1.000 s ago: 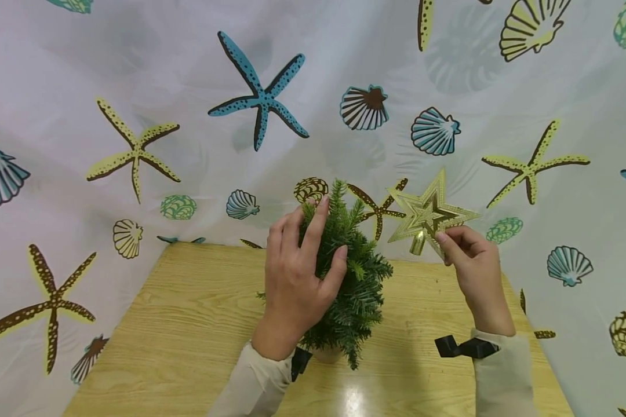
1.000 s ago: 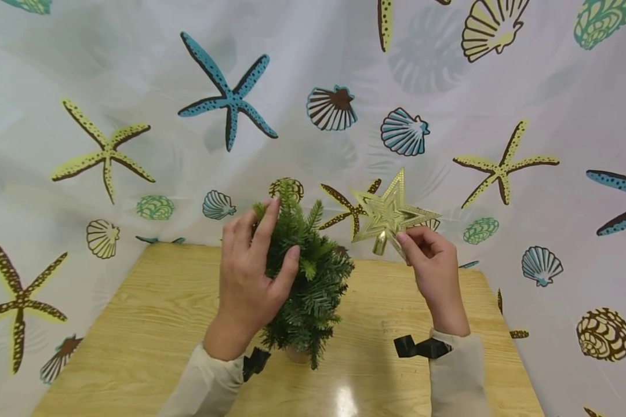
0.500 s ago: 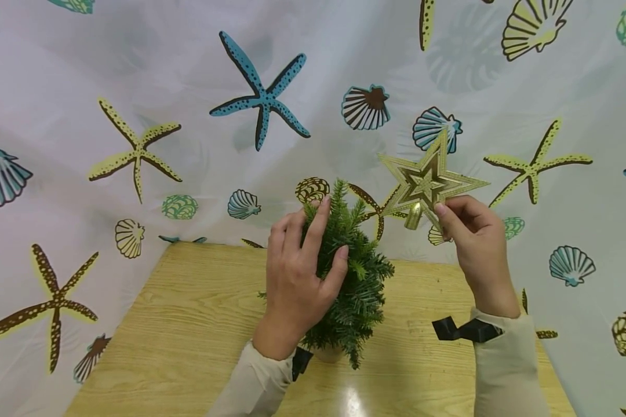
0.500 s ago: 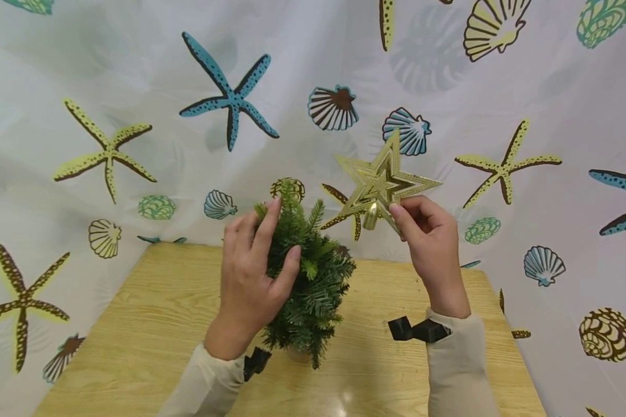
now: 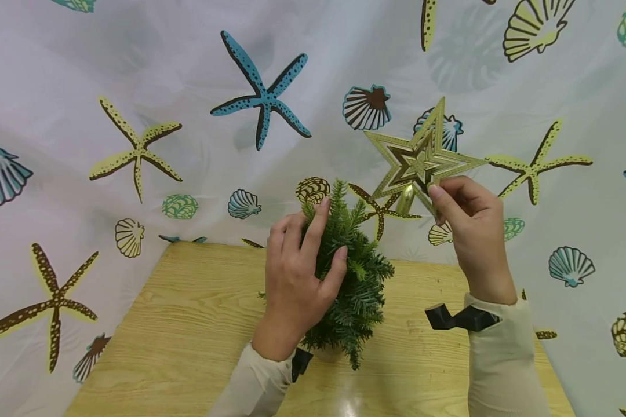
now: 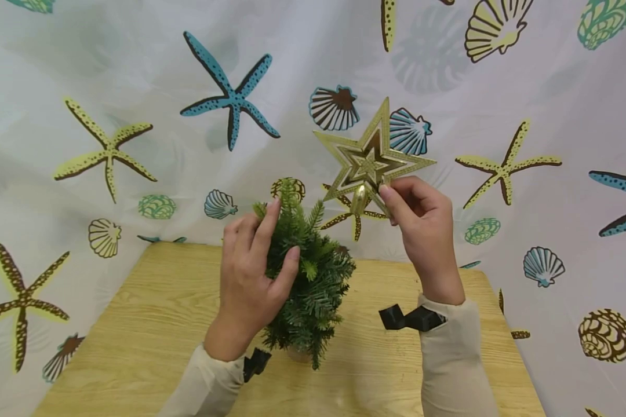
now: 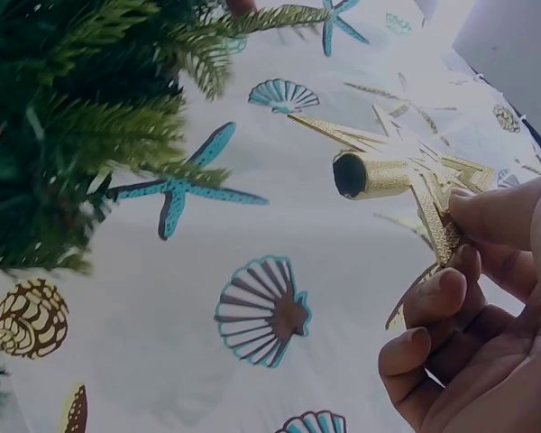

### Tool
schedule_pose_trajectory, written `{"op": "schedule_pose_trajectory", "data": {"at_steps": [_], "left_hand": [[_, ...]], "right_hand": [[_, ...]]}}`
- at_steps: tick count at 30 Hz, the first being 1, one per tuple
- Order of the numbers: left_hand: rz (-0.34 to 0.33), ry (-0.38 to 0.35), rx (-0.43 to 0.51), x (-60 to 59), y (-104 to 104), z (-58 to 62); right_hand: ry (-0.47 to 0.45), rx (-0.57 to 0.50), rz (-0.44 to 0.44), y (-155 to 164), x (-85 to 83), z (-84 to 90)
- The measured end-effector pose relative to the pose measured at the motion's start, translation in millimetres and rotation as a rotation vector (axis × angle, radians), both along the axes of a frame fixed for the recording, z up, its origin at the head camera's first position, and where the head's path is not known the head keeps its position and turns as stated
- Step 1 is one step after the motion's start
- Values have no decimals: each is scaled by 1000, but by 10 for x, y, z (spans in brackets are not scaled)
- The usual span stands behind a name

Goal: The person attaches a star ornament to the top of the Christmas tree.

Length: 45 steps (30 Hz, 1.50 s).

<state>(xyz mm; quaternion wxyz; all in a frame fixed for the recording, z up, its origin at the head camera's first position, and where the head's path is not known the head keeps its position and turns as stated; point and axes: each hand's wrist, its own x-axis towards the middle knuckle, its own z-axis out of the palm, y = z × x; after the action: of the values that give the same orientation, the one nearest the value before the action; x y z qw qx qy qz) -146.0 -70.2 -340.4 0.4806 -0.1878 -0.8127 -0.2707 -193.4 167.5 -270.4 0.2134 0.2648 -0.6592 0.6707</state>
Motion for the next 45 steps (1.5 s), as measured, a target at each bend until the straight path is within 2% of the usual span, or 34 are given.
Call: {"op": "schedule_pose_trajectory", "data": {"at_steps": [11, 18, 25, 32, 39, 45], "left_hand": [[1, 4, -1, 7, -2, 10], [-2, -1, -4, 9, -5, -5], [-4, 4, -6, 7, -10, -6], [3, 10, -1, 4, -16, -6], [1, 24, -7, 9, -27, 2], [-3, 17, -18, 13, -31, 15]], "right_hand": [[60, -38, 45, -221, 49, 252], [68, -68, 74, -372, 57, 399], [111, -50, 114, -550, 62, 538], [184, 3, 124, -687, 35, 522], [189, 10, 125, -762, 26, 530], [196, 66, 97, -773, 18, 528]]}}
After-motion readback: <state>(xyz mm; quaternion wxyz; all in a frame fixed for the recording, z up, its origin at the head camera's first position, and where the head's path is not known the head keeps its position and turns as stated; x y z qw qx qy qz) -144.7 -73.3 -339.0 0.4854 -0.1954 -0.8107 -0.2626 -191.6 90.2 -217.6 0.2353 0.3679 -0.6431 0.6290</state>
